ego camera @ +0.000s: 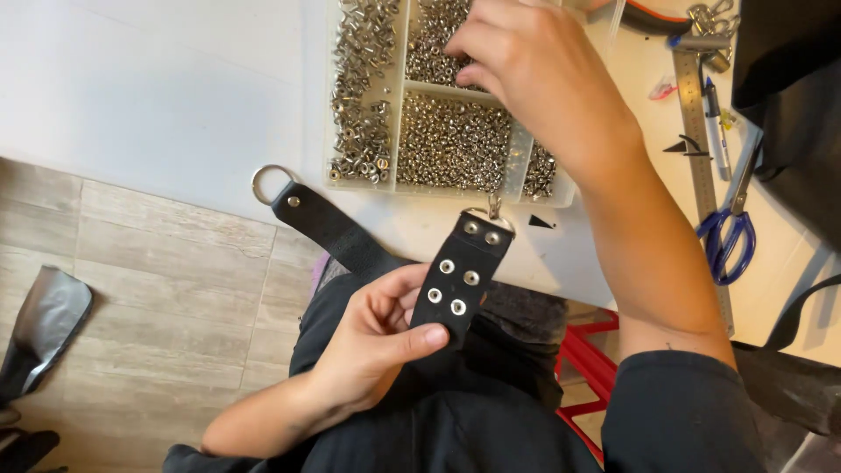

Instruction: Inserting metal studs into pre-punched holes on a leather strap

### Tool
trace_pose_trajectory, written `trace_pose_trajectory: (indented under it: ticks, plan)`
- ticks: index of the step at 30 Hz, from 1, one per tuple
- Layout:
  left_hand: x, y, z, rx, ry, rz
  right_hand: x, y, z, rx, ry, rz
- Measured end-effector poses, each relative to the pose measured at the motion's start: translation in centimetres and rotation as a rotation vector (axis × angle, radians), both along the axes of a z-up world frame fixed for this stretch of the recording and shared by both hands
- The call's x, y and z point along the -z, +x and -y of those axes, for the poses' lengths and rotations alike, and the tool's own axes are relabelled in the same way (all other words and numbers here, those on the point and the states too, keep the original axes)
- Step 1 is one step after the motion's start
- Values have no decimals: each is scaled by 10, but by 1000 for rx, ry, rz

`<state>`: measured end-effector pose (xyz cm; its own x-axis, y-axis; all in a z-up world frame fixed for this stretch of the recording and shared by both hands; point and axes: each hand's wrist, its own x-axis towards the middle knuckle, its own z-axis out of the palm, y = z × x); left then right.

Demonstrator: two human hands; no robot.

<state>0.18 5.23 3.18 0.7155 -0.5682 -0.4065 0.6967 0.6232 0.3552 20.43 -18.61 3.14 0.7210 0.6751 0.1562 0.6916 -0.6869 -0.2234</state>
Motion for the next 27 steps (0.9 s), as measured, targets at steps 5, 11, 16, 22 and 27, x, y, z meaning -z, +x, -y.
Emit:
trace_pose_trajectory:
  ticks: [5,11,16,22,27]
  plan:
    - [16,-6,4,-89,83,-65,7,10,-5,49,-63,-92]
    - [8,10,3,-131,190,138,3,0,1,80,69,-145]
    - [11,10,6,-149,167,227,6,-8,2,199,276,-222]
    - [20,6,16,-213,194,207,-28,-37,-13,264,475,-116]
    - [14,15,17,-195,242,262,-57,-98,-18,335,680,-294]
